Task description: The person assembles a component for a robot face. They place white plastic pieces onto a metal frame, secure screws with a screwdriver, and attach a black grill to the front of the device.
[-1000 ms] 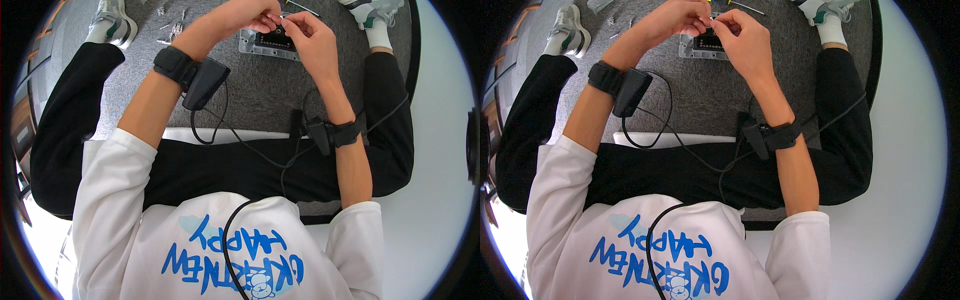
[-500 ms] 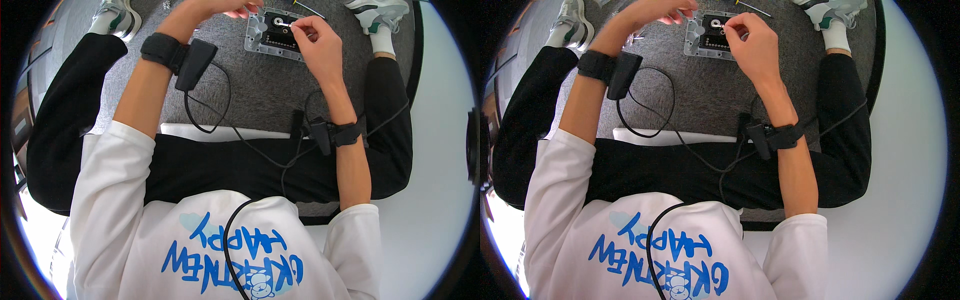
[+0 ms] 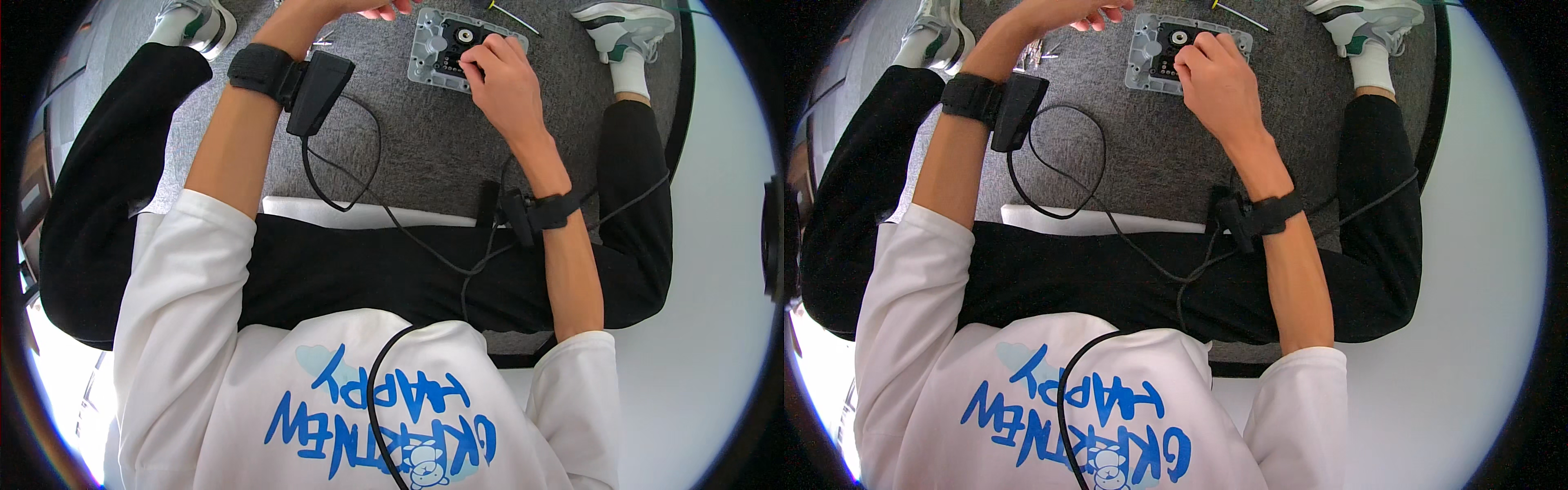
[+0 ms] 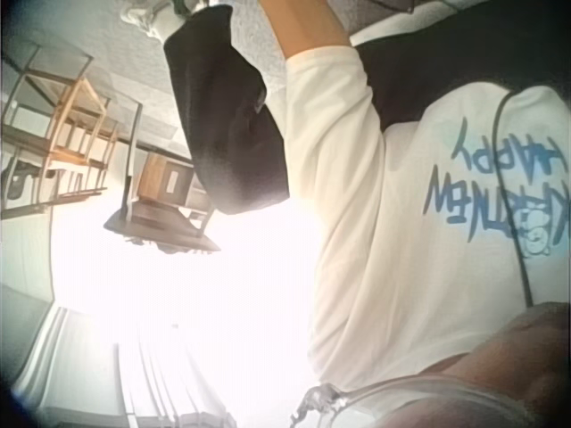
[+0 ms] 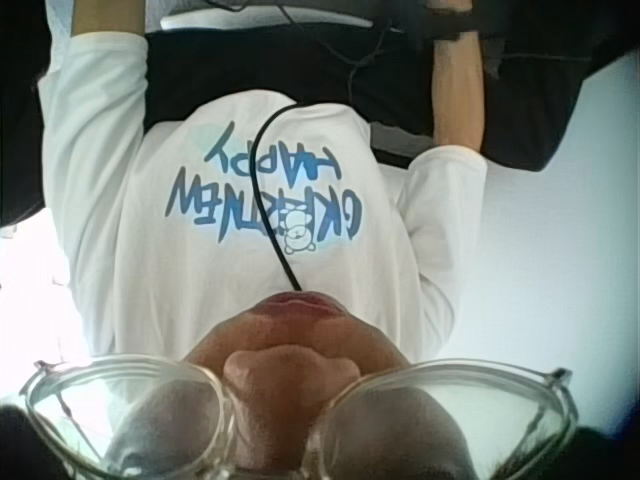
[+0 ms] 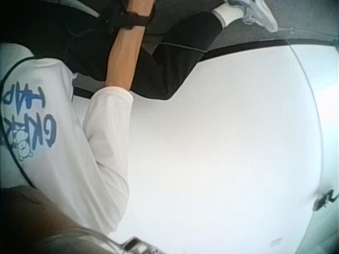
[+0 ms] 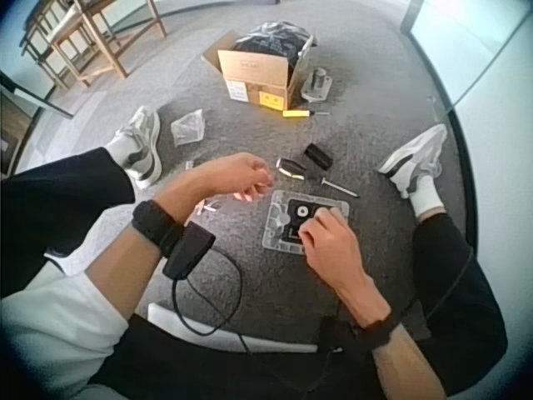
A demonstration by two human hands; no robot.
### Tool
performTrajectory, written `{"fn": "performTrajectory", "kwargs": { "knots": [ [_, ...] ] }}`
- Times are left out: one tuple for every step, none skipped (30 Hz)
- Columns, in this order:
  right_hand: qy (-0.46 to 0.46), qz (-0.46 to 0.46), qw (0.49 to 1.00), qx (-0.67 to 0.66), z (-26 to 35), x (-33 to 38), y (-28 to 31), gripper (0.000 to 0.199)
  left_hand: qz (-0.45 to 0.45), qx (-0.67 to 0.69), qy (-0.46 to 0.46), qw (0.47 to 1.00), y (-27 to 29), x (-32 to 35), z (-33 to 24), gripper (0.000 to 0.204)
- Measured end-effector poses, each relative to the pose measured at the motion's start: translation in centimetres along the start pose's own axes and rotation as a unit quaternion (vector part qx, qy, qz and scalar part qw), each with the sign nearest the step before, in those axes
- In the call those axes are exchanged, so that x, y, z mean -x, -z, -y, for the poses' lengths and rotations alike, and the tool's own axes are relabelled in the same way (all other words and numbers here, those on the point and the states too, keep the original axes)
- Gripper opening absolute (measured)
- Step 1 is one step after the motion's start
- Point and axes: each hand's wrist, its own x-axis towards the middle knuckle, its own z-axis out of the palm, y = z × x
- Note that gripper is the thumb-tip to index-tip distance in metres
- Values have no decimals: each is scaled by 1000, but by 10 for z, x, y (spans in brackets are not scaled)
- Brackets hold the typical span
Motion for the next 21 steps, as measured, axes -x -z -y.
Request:
{"fn": "performTrajectory", "kwargs": {
  "knots": [
    [0, 0, 1000, 1, 0, 0, -1, 8, -6, -3, 4, 1000, 0, 0, 0, 29],
    [7, -2, 1000, 10, 0, 0, -2, 8, -6, -3, 4, 1000, 0, 0, 0, 29],
    [13, -4, 1000, 19, 0, 0, -3, 9, -11, 16, 4, 1000, 2, 1, 1, 29],
    [12, -4, 1000, 21, 0, 0, -3, 9, -15, 35, 4, 999, 3, 2, 1, 29],
    [23, -10, 1000, 19, 0, -1, -4, 10, -15, 35, 5, 999, 5, 1, 4, 29],
    [33, -15, 999, 19, 0, -1, -6, 11, -12, 36, 3, 999, 7, 1, 7, 29],
    [32, -15, 999, 20, 0, -1, -7, 11, -9, 38, 0, 999, 9, -1, 10, 29],
    [38, -21, 999, 18, 0, -1, -8, 13, -8, 37, 0, 999, 11, -1, 11, 29],
    [42, -26, 999, 17, -1, -1, -9, 15, -11, 15, 9, 1000, 12, -2, 11, 29],
    [41, -26, 999, 20, -1, 0, -7, 15, -13, -6, 15, 1000, 14, -6, 14, 28],
    [22, -24, 999, 12, -2, 2, -4, 17, -10, -6, 12, 1000, 15, -10, 17, 28],
    [2, -21, 1000, 5, -4, 3, -1, 18, -31, -27, 57, 998, 16, -15, 20, 27],
    [0, -21, 1000, 9, -6, 5, 1, 18, -52, -49, 102, 992, 19, -23, 31, 27],
    [-5, -39, 999, -3, -6, 1, 2, 19, -56, -50, 104, 992, 31, -30, 63, 27],
    [-4, -61, 998, -28, 1, -9, -2, 20, -84, -129, 101, 983, 57, -29, 113, 33],
    [-2, -66, 997, -35, 0, -12, -4, 20, -101, -208, 93, 968, 72, -27, 147, 40],
    [-14, -64, 998, -27, -9, -5, -1, 20, -92, -210, 86, 970, 67, -30, 158, 40],
    [-20, -66, 997, -29, -10, -5, 0, 19, -122, -316, 77, 938, 70, -19, 168, 39],
    [-25, -63, 998, -16, -10, -4, 4, 18, -149, -414, 61, 896, 64, -13, 170, 38],
    [-31, -62, 998, -9, -12, -1, 6, 18, -143, -413, 53, 898, 51, -9, 159, 38],
    [-37, -62, 997, -16, -13, 2, 6, 18, -138, -412, 89, 897, 39, -5, 149, 35]
  ]
}}
